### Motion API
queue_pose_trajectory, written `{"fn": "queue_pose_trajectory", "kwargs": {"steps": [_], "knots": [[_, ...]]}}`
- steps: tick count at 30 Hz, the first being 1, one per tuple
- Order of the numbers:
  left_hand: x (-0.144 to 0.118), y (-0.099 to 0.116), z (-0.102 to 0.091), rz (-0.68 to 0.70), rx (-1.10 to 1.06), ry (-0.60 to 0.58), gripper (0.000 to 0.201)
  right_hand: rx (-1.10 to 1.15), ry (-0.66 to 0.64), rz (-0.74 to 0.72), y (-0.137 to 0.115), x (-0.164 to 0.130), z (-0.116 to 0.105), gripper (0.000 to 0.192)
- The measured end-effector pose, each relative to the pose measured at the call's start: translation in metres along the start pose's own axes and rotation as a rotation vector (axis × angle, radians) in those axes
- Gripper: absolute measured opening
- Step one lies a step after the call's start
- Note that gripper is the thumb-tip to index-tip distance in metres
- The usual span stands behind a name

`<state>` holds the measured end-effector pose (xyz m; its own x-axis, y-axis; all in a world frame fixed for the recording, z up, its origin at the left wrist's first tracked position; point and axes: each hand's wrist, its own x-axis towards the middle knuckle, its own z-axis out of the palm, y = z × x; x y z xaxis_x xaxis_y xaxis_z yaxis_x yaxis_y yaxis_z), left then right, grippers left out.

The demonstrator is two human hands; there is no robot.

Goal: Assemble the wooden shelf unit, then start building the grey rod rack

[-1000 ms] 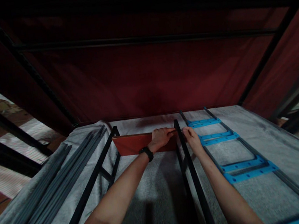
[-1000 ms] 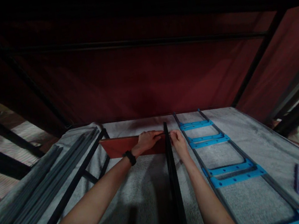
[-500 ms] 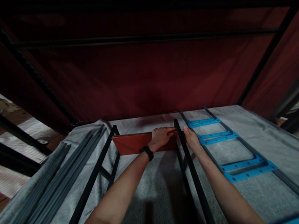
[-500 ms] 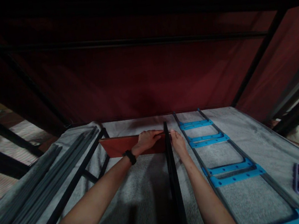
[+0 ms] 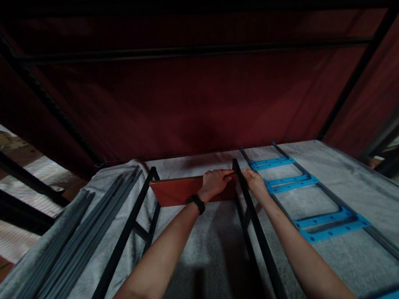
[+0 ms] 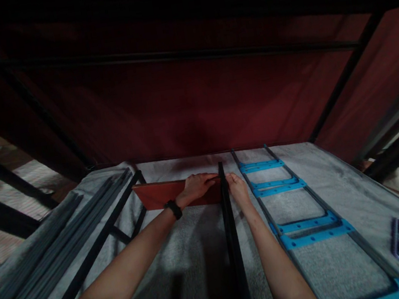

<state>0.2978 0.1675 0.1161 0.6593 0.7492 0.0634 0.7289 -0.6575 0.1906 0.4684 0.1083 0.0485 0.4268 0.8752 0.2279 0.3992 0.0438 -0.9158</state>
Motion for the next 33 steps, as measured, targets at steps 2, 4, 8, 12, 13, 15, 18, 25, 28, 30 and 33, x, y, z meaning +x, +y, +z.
{"fn": "queue_pose_trajectory", "kwargs": {"steps": [2, 4, 8, 12, 13, 15, 18, 25, 28, 30, 33], "knots": [[0.000, 0.000, 0.000, -0.001, 0.005, 0.008, 0.040, 0.004, 0.016, 0.022, 0.001, 0.000, 0.000, 0.044], [0.000, 0.000, 0.000, -0.004, 0.000, 0.011, 0.039, 0.015, 0.061, 0.038, 0.002, -0.002, -0.001, 0.044], [-0.001, 0.001, -0.001, 0.001, -0.004, 0.002, 0.039, 0.113, 0.052, -0.024, 0.001, -0.007, -0.004, 0.036], [-0.002, 0.002, -0.004, 0.001, 0.000, 0.007, 0.039, 0.018, 0.007, -0.111, -0.001, -0.006, -0.005, 0.029], [-0.002, 0.002, -0.004, 0.001, 0.001, 0.002, 0.040, -0.013, 0.004, -0.111, -0.001, -0.005, -0.006, 0.030], [-0.002, 0.003, -0.005, 0.001, -0.003, -0.011, 0.040, -0.057, -0.008, -0.097, -0.002, -0.002, -0.006, 0.033], [-0.002, 0.003, -0.006, -0.016, -0.015, -0.021, 0.040, -0.054, -0.021, -0.053, -0.003, 0.003, -0.004, 0.038], [-0.002, 0.003, -0.005, -0.014, -0.029, -0.012, 0.039, 0.026, -0.014, 0.067, 0.005, 0.003, -0.001, 0.047], [-0.002, 0.003, -0.005, -0.008, -0.024, -0.011, 0.039, 0.085, 0.012, 0.034, 0.006, -0.001, -0.002, 0.039], [-0.002, 0.003, -0.005, -0.006, -0.019, -0.014, 0.039, 0.098, 0.015, -0.044, 0.003, -0.003, -0.002, 0.032], [-0.002, 0.002, -0.005, -0.003, -0.018, -0.002, 0.039, 0.036, 0.012, -0.086, -0.001, -0.003, -0.002, 0.032]]}}
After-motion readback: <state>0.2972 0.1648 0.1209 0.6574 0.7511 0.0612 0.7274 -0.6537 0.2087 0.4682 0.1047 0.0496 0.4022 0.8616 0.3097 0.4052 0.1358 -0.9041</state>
